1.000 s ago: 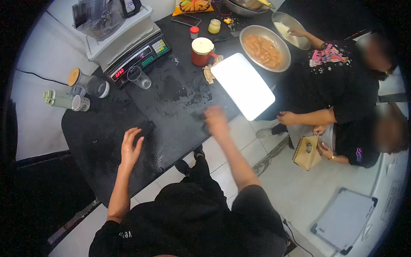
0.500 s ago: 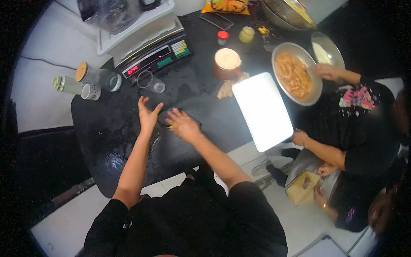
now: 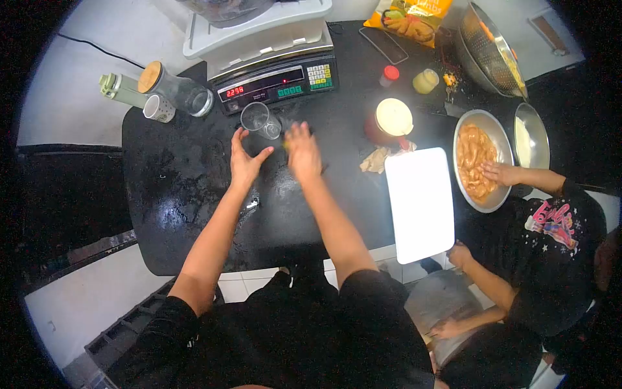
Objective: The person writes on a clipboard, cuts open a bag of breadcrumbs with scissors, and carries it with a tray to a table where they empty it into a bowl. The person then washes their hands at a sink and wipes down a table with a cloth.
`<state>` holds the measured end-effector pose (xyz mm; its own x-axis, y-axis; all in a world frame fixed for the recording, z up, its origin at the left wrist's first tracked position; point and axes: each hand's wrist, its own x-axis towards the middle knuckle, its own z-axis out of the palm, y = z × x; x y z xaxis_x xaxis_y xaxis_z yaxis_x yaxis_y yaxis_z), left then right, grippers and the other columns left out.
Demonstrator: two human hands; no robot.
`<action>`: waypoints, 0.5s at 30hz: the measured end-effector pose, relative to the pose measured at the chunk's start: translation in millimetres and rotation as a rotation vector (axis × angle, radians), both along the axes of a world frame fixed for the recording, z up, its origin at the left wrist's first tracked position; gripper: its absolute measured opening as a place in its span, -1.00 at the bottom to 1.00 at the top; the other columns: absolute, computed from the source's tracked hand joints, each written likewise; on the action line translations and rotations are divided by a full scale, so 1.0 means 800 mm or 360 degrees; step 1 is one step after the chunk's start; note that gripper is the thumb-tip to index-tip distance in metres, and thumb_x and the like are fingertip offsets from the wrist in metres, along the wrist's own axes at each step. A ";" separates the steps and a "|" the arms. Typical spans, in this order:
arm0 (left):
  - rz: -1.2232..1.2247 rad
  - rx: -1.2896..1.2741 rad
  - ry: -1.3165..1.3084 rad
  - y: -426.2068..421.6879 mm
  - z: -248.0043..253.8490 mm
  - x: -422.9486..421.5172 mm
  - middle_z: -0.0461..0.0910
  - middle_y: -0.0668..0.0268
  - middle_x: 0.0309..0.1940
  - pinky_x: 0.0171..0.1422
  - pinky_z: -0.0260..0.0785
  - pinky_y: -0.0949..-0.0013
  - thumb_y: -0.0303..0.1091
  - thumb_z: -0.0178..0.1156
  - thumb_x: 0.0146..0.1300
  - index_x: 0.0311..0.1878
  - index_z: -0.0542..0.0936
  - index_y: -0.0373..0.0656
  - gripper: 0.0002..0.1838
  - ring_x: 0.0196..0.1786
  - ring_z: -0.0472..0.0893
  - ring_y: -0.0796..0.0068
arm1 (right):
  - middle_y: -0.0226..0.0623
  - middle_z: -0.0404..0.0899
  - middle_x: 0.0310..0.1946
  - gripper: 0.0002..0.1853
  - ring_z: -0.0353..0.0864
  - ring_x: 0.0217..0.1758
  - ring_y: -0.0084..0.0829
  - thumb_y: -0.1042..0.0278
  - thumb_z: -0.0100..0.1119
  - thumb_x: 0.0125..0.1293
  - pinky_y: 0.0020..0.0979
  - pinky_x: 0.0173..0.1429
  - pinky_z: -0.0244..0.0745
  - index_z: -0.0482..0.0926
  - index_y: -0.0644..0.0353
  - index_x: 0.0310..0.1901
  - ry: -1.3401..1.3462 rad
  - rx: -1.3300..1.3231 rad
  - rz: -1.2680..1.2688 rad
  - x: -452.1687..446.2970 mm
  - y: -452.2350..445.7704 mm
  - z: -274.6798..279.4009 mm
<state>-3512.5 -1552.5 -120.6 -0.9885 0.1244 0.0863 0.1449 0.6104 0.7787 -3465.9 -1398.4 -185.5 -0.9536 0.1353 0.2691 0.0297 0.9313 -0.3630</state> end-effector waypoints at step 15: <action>0.0295 0.0193 0.0132 -0.002 -0.004 -0.037 0.57 0.14 -0.04 0.16 0.36 0.18 -0.28 0.54 -0.19 0.07 0.45 -0.17 -0.31 0.04 0.54 0.14 | -0.05 0.37 0.27 -0.66 0.25 0.39 -0.04 0.33 0.06 0.31 -0.08 0.35 0.22 0.52 0.21 0.10 0.0205 -0.0127 -0.0243 -0.087 -0.023 -0.007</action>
<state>-3542.0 -1554.0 -124.0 -0.9824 -0.0749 0.1713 0.1053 0.5352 0.8381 -3535.5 -1416.6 -190.8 -0.8788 0.3012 0.3701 0.1167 0.8877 -0.4453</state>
